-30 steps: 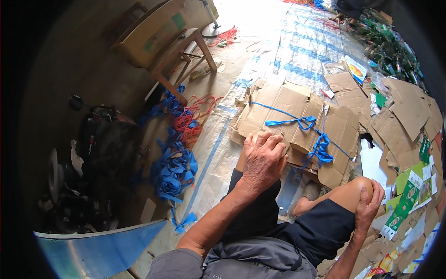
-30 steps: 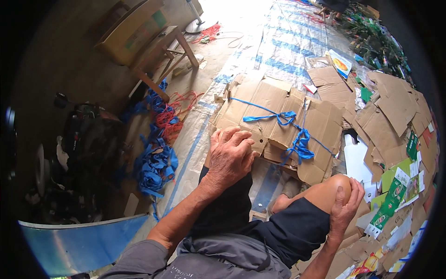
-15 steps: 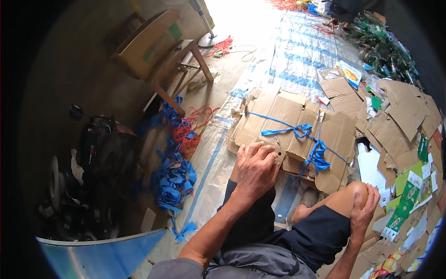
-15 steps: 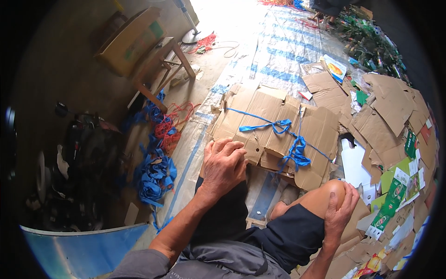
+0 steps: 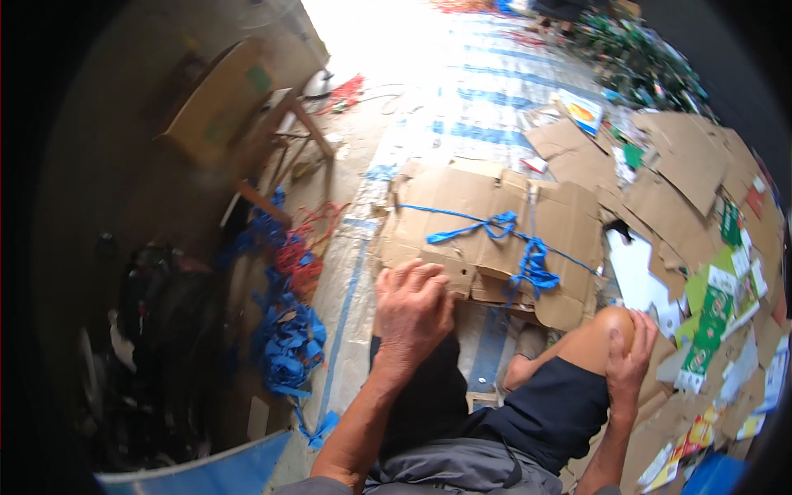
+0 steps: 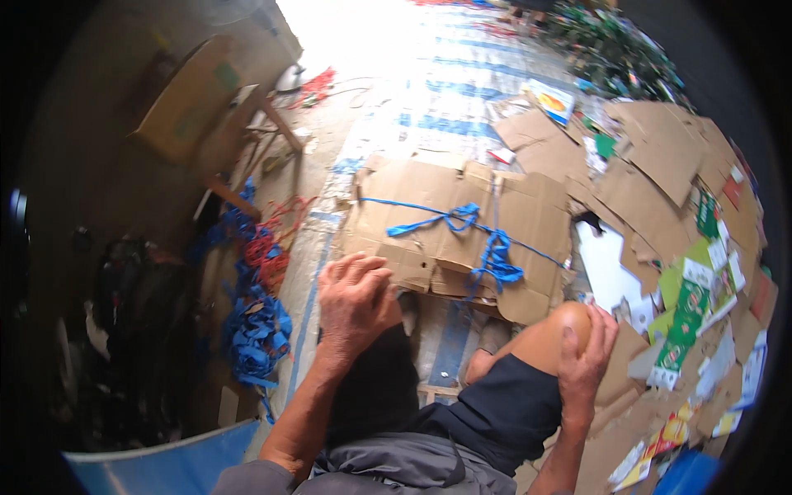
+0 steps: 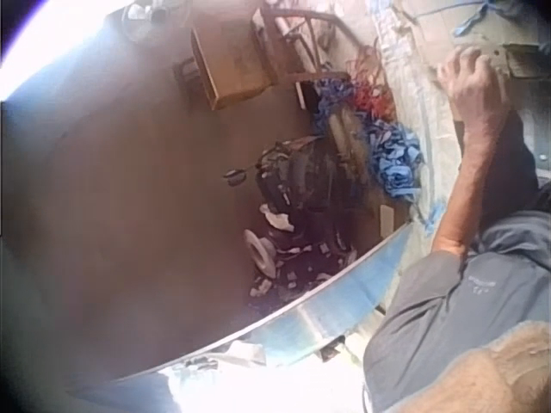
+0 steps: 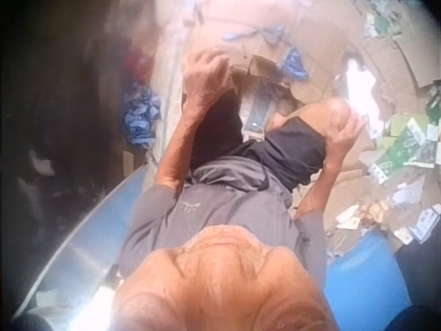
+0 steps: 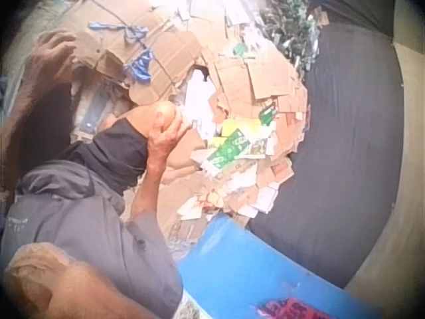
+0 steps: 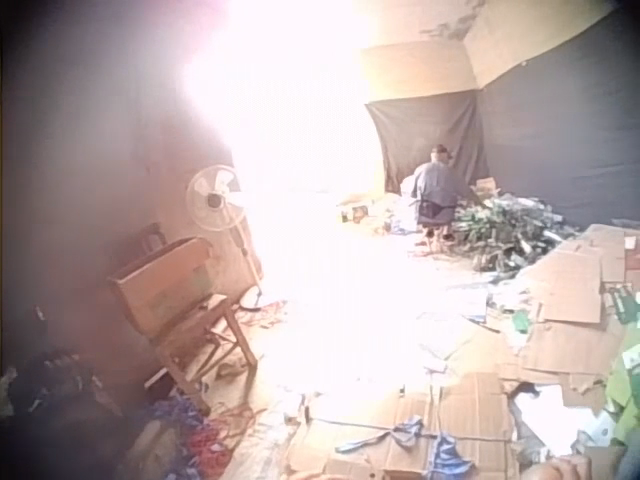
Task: The person ties a stack of cardboard pieces together using blue plastic ribbon while sitting on the floor.
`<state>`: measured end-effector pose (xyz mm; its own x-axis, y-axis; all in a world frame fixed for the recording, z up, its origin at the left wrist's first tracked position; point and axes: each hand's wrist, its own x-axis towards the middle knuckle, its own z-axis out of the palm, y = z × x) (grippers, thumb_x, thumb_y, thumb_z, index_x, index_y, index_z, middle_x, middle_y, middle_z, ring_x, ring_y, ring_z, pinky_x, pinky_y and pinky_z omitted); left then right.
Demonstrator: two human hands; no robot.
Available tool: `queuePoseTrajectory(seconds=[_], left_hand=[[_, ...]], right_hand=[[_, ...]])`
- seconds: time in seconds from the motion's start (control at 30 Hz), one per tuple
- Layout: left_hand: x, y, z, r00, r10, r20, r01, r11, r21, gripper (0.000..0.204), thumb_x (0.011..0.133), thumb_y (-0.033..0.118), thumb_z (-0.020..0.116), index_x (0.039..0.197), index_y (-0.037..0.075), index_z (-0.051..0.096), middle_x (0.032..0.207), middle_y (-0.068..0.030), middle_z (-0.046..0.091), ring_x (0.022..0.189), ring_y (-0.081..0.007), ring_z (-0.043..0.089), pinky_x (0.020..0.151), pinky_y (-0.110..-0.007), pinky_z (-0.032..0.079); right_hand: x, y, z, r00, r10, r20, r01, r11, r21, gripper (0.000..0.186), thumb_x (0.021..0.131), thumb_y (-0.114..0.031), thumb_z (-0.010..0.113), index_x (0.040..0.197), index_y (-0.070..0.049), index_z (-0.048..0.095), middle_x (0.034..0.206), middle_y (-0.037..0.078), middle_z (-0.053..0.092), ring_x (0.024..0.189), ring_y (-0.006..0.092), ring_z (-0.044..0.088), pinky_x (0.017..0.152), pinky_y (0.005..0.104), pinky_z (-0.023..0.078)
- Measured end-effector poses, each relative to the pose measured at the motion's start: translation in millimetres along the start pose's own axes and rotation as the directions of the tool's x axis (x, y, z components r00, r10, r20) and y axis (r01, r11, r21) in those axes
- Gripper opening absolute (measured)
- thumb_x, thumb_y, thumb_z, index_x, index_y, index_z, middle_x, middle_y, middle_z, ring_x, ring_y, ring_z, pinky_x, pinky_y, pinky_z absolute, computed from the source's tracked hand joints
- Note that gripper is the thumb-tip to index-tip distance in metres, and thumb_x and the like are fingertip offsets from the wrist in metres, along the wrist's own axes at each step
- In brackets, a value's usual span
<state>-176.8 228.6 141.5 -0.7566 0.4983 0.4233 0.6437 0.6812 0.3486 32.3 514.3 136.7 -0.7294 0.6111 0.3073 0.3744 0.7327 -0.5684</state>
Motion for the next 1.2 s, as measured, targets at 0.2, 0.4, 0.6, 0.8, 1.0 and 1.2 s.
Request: queuePoseTrajectory(seconds=[0.2,0.4,0.6,0.8,1.0,1.2], left_hand=[[-1,-4,-7,1.0,-0.009,0.002,0.009,1.0,0.019,0.019,0.078,0.015,0.074,0.096,0.011,0.07,0.111,-0.0044,0.068,0.115,-0.0277,0.058,0.102,-0.045,0.038],[1,-3,-5,1.0,-0.001,0.024,0.001,1.0,-0.008,0.019,0.08,0.015,0.072,0.099,0.009,0.071,0.111,-0.0061,0.07,0.115,-0.0289,0.059,0.103,-0.044,0.038],[5,2,-7,0.999,0.01,0.042,-0.008,0.999,-0.044,0.018,0.081,0.015,0.072,0.098,0.008,0.071,0.11,-0.0079,0.07,0.113,-0.0301,0.061,0.101,-0.042,0.041],[4,-11,-11,0.997,0.013,0.078,-0.009,0.999,-0.052,0.02,0.083,0.017,0.069,0.099,0.006,0.071,0.11,-0.0114,0.07,0.113,-0.0323,0.06,0.1,-0.042,0.044],[3,-15,-8,0.994,0.006,0.11,0.0,0.999,-0.054,0.02,0.084,0.021,0.069,0.101,0.009,0.07,0.114,-0.0088,0.069,0.115,-0.0314,0.059,0.102,-0.044,0.041],[1,-16,-2,0.987,0.044,0.158,-0.033,0.997,-0.072,0.022,0.085,0.021,0.068,0.102,0.008,0.069,0.115,-0.0099,0.068,0.116,-0.0321,0.058,0.101,-0.044,0.042]], right_hand=[[5,-5,4,1.0,-0.012,0.01,0.013,1.0,-0.021,0.042,0.09,-0.019,0.063,0.126,0.002,0.056,0.126,0.02,0.05,0.121,0.0379,0.05,0.106,0.0446,0.039],[3,-4,3,1.0,-0.015,-0.023,0.014,0.999,-0.036,0.043,0.088,-0.019,0.066,0.124,0.002,0.057,0.123,0.019,0.052,0.119,0.0366,0.052,0.103,0.0444,0.043],[3,0,1,0.999,-0.029,-0.031,0.028,0.999,-0.039,0.041,0.088,-0.018,0.066,0.123,0.001,0.059,0.123,0.017,0.054,0.117,0.0339,0.053,0.102,0.0452,0.045],[12,1,7,0.945,-0.325,-0.037,0.319,0.94,-0.119,0.041,0.083,-0.02,0.07,0.119,-0.002,0.063,0.12,0.016,0.058,0.113,0.036,0.056,0.1,0.0436,0.045],[30,-9,8,0.973,-0.23,0.018,0.23,0.969,-0.089,0.034,0.081,-0.023,0.069,0.109,-0.005,0.067,0.112,0.011,0.061,0.104,0.0321,0.059,0.095,0.042,0.048],[31,-2,8,0.951,-0.308,-0.03,0.302,0.946,-0.119,0.029,0.08,-0.025,0.067,0.103,-0.007,0.068,0.107,0.009,0.063,0.1,0.03,0.06,0.089,0.0409,0.05]])
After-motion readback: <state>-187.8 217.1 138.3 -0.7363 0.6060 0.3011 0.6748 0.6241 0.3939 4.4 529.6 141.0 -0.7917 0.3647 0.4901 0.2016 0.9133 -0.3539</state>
